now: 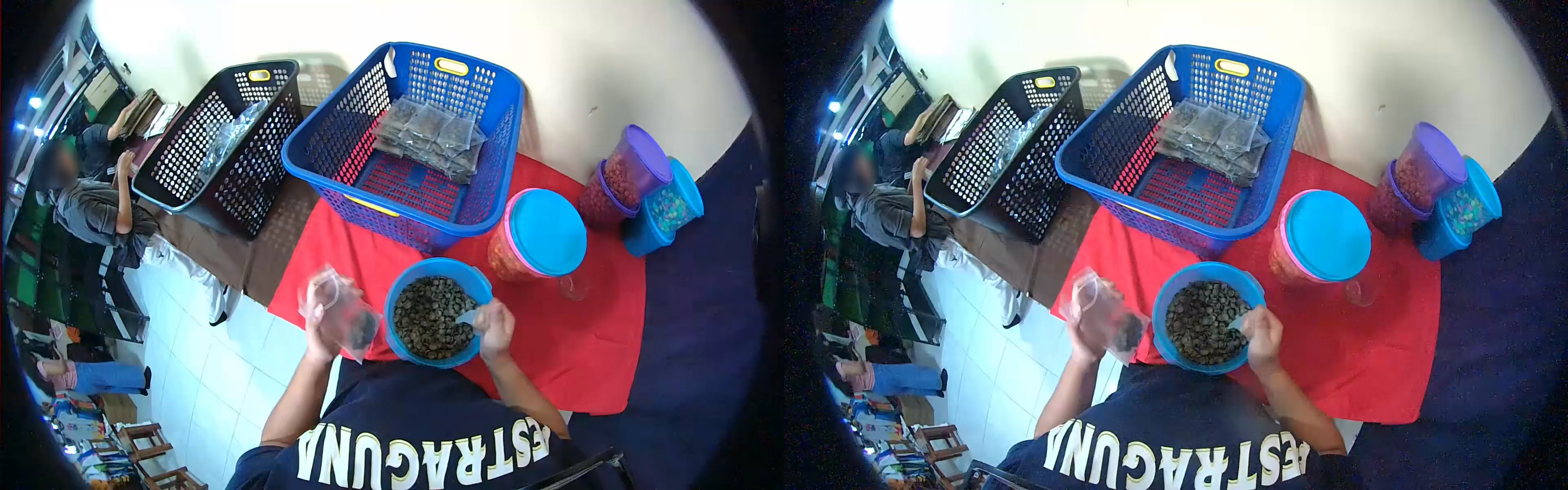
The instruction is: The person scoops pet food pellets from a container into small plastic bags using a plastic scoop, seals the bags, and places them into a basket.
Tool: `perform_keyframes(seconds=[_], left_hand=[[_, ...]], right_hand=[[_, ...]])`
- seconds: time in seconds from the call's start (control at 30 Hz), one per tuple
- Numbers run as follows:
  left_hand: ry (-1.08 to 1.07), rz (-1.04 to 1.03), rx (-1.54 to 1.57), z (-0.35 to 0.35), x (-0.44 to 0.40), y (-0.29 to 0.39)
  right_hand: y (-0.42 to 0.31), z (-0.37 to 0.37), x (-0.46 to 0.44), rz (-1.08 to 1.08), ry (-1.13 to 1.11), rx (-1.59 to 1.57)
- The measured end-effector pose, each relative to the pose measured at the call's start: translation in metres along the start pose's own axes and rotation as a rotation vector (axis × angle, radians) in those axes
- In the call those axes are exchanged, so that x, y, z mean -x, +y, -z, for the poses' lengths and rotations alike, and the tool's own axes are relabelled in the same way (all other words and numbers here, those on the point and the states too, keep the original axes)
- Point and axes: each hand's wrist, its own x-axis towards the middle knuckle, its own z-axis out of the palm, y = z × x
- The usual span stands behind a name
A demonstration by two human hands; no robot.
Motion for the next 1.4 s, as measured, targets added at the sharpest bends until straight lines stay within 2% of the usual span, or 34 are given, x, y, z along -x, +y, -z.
perform_keyframes(seconds=[0.03,0.13,0.17,0.3,0.37,0.43,0.53,0.63,0.67,0.77,0.87,1.03,1.1,1.17,1.23,1.4], left_hand=[[0.006,0.001,0.000,0.006,-0.004,0.000],[0.001,0.007,-1.002,0.004,-0.010,0.000],[-0.040,0.034,-1.096,-0.008,-0.009,0.001],[-0.073,0.118,-1.095,0.004,-0.001,-0.039],[-0.092,0.152,-1.108,-0.006,0.001,-0.045],[0.008,0.143,-1.074,-0.015,0.002,-0.044],[-0.006,0.164,-1.075,-0.012,0.001,-0.044],[-0.014,0.164,-1.027,-0.010,0.003,-0.044],[-0.015,0.132,-1.004,-0.010,0.004,-0.046],[-0.011,0.157,-0.881,-0.003,0.005,-0.051],[-0.032,0.170,-1.044,-0.016,0.004,-0.036],[-0.079,0.076,-1.097,-0.017,0.010,-0.036],[-0.123,-0.142,-1.287,-0.028,0.012,-0.028],[-0.169,-0.109,-1.309,-0.037,0.015,-0.023],[-0.305,-0.150,-1.427,-0.042,0.017,-0.021],[-0.423,-0.148,-1.385,-0.052,0.020,-0.029]], right_hand=[[0.007,0.003,0.007,-0.031,-0.010,0.064],[-0.003,-0.009,0.003,-0.159,0.085,0.147],[-0.002,-0.008,0.001,-0.161,0.090,0.149],[-0.004,-0.009,-0.016,-0.256,0.121,0.004],[0.001,-0.016,-0.021,-0.302,0.246,-0.121],[0.010,-0.027,-0.017,-0.398,0.303,-0.314],[0.034,-0.035,-0.003,-0.480,0.302,-0.369],[0.035,-0.029,-0.007,-0.439,0.272,-0.447],[0.031,-0.026,-0.010,-0.487,0.308,-0.470],[0.033,-0.006,-0.016,-0.461,0.275,-0.592],[0.019,-0.007,-0.022,-0.387,0.246,-0.641],[-0.010,-0.003,-0.025,-0.274,0.260,-0.729],[-0.021,0.008,-0.028,-0.232,0.238,-0.743],[-0.036,0.012,-0.032,-0.181,0.306,-0.766],[-0.047,0.011,-0.034,-0.153,0.296,-0.810],[-0.073,-0.011,-0.031,-0.145,0.228,-0.926]])
